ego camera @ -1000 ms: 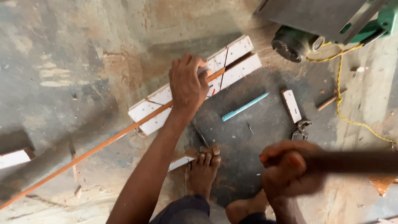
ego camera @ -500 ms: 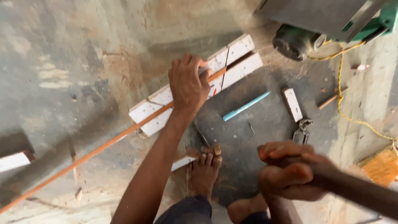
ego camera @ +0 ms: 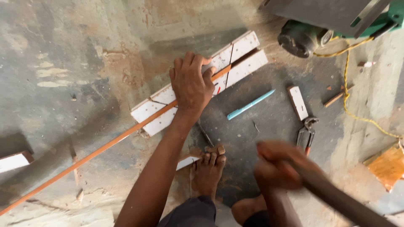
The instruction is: The person assembles a wooden structure by hammering nails into white wooden slats and a central orange strip. They use a hammer and a nail set to secure the pieces, then use a power sander to smooth the surface.
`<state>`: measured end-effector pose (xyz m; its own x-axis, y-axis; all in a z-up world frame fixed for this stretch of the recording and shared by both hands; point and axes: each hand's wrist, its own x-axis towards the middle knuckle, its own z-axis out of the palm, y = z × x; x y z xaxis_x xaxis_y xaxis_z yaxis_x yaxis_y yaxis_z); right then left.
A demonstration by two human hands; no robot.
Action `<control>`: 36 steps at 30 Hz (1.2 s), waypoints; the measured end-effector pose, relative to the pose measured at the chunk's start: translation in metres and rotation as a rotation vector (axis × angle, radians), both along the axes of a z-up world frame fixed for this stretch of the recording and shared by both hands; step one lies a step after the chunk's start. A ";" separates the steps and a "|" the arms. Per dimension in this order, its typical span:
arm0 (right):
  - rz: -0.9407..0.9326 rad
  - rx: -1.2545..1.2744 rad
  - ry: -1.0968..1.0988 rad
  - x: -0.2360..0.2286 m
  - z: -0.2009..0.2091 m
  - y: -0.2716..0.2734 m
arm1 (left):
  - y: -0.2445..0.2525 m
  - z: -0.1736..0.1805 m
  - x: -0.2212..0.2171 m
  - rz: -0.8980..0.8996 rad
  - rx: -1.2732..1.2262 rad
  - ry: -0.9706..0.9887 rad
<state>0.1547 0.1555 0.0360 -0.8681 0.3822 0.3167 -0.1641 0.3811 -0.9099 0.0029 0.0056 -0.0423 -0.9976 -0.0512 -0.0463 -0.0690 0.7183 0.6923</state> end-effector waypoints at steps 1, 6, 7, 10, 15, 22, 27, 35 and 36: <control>0.057 0.192 -0.332 -0.010 -0.014 0.004 | -0.002 0.000 0.004 -0.012 -0.001 0.012; 0.037 0.340 -0.907 -0.028 -0.035 0.025 | -0.005 0.008 -0.002 -0.027 -0.003 0.027; -0.017 0.294 -0.818 -0.014 -0.027 0.027 | -0.003 0.006 0.001 -0.026 -0.005 0.043; -0.037 0.190 -0.267 0.027 -0.007 0.025 | -0.004 -0.001 0.013 -0.021 -0.033 0.063; 0.131 0.526 -0.643 -0.010 -0.043 0.028 | -0.004 -0.005 0.010 -0.038 -0.019 0.112; -0.027 0.383 -0.347 0.003 -0.034 0.027 | -0.007 -0.001 0.011 -0.036 -0.025 0.135; 0.095 1.304 -0.127 0.013 -0.075 0.040 | -0.003 -0.003 0.012 -0.046 -0.044 0.104; 0.110 0.664 -0.454 0.002 -0.029 0.012 | -0.002 -0.001 0.011 -0.029 -0.033 0.155; 0.085 0.539 -0.391 0.006 -0.022 0.010 | -0.003 -0.003 0.012 -0.025 -0.042 0.155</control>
